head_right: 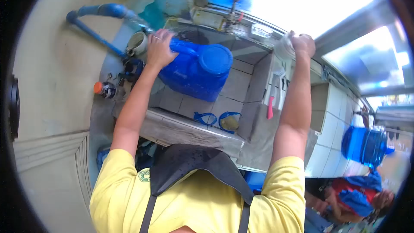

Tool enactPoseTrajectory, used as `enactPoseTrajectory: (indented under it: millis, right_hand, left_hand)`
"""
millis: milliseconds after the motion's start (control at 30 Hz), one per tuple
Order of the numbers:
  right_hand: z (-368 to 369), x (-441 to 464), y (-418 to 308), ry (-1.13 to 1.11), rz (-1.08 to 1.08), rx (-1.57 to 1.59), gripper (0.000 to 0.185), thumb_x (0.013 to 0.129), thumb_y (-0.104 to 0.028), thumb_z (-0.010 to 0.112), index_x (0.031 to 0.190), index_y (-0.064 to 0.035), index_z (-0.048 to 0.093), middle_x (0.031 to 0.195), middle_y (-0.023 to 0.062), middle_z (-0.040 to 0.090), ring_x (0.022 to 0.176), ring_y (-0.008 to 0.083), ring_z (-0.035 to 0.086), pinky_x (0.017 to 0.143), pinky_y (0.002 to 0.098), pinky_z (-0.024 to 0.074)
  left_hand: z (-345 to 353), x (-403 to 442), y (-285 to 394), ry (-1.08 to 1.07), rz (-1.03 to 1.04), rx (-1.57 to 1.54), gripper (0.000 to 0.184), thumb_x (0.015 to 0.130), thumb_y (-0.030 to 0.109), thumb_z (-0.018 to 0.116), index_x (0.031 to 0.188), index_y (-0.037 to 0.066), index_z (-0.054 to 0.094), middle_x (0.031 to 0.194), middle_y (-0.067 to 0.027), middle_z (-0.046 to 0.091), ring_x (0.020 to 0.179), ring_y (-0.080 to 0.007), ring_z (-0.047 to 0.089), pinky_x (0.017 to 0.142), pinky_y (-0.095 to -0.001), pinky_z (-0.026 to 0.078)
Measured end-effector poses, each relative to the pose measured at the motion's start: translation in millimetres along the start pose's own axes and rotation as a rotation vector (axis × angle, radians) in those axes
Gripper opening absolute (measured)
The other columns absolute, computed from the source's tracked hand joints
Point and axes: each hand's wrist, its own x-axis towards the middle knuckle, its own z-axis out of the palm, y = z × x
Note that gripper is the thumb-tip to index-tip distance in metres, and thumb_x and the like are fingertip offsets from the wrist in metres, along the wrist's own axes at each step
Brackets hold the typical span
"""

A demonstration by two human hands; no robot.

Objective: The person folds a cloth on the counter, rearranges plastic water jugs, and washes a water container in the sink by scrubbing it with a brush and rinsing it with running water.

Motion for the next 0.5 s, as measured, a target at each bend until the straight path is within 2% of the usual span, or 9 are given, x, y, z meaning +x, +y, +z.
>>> enactPoseTrajectory:
  millis: [33,100,167,233,267,333,367,433,500]
  right_hand:
    - [7.5,-5.5,-13.7,-0.009,-0.032,0.000,0.056,0.093,-0.053,0.060,0.122,-0.0062,0.071,0.109,0.0098,0.075,0.099,0.0228,0.070,0.088,0.0337,0.0536]
    - [23.3,-19.7,-42.2,0.318,-0.288,0.241,0.056,0.094,-0.053,0.060,0.119,-0.0034,0.072,0.102,0.0123,0.075,0.092,0.0263,0.070,0.085,0.0347,0.0533]
    - [-6.2,-85.1,-109.8,-0.216,-0.319,0.597,0.044,0.092,-0.041,0.071,0.110,-0.0015,0.075,0.086,0.0097,0.073,0.073,0.0194,0.062,0.073,0.0317,0.0509]
    - [13.7,-115.2,-160.7,-0.470,-0.751,0.600,0.039,0.091,-0.036,0.074,0.109,-0.0015,0.075,0.087,0.0079,0.073,0.073,0.0155,0.062,0.071,0.0272,0.0497]
    - [4.3,-147.8,-186.7,-0.503,-0.864,0.602,0.034,0.088,-0.031,0.076,0.105,-0.0016,0.076,0.086,0.0079,0.073,0.073,0.0165,0.063,0.071,0.0283,0.0521]
    - [35.2,-179.7,-232.9,-0.661,-1.012,0.905,0.032,0.084,-0.026,0.079,0.101,0.0010,0.075,0.084,0.0065,0.072,0.072,0.0158,0.060,0.072,0.0275,0.0507]
    - [45.2,-196.6,-256.3,-0.781,-1.022,1.128,0.029,0.083,-0.024,0.080,0.097,0.0006,0.075,0.082,0.0054,0.070,0.072,0.0135,0.058,0.071,0.0251,0.0488]
    - [53.2,-221.1,-295.6,-0.862,-0.839,1.269,0.023,0.086,-0.024,0.078,0.085,-0.0013,0.072,0.074,0.0041,0.064,0.067,0.0117,0.054,0.066,0.0245,0.0462]
    - [48.9,-232.4,-324.0,-0.985,-0.469,1.490,0.019,0.093,-0.023,0.071,0.085,-0.0061,0.069,0.074,0.0032,0.062,0.065,0.0101,0.052,0.062,0.0234,0.0439]
  left_hand:
    - [9.6,-2.2,-5.0,-0.007,-0.025,0.021,0.044,0.065,0.031,0.076,0.104,0.013,0.068,0.115,-0.0089,0.068,0.109,-0.0308,0.060,0.094,-0.0437,0.046]
    - [30.8,-6.0,-10.4,-0.173,-0.189,-0.121,0.044,0.065,0.037,0.076,0.102,0.013,0.069,0.110,-0.0105,0.069,0.103,-0.0326,0.059,0.090,-0.0458,0.046]
    - [35.0,0.5,-2.3,-0.157,-0.215,-0.154,0.041,0.066,0.037,0.074,0.098,0.013,0.070,0.100,-0.0104,0.069,0.098,-0.0334,0.059,0.087,-0.0456,0.046]
    - [42.7,4.1,3.1,-0.121,-0.260,-0.095,0.039,0.067,0.037,0.074,0.097,0.013,0.070,0.096,-0.0097,0.069,0.096,-0.0333,0.060,0.086,-0.0452,0.046]
    - [46.3,3.8,5.0,-0.088,-0.286,-0.051,0.037,0.069,0.038,0.073,0.096,0.012,0.070,0.093,-0.0090,0.069,0.094,-0.0333,0.060,0.086,-0.0449,0.046]
    - [48.6,0.1,8.5,-0.046,-0.348,0.013,0.037,0.073,0.040,0.071,0.097,0.012,0.071,0.096,-0.0097,0.070,0.096,-0.0342,0.061,0.086,-0.0452,0.046]
    - [44.4,-1.5,12.2,-0.045,-0.363,0.023,0.037,0.073,0.040,0.071,0.097,0.012,0.071,0.096,-0.0097,0.070,0.096,-0.0342,0.061,0.086,-0.0452,0.046]
    - [37.9,-3.4,18.8,0.123,-0.629,-0.757,0.045,0.080,0.037,0.071,0.114,0.008,0.066,0.098,-0.0091,0.069,0.104,-0.0318,0.062,0.090,-0.0390,0.048]
    - [59.8,-6.5,16.3,0.174,-0.587,-0.737,0.045,0.080,0.038,0.070,0.113,0.008,0.067,0.102,-0.0105,0.069,0.104,-0.0333,0.062,0.089,-0.0412,0.047]
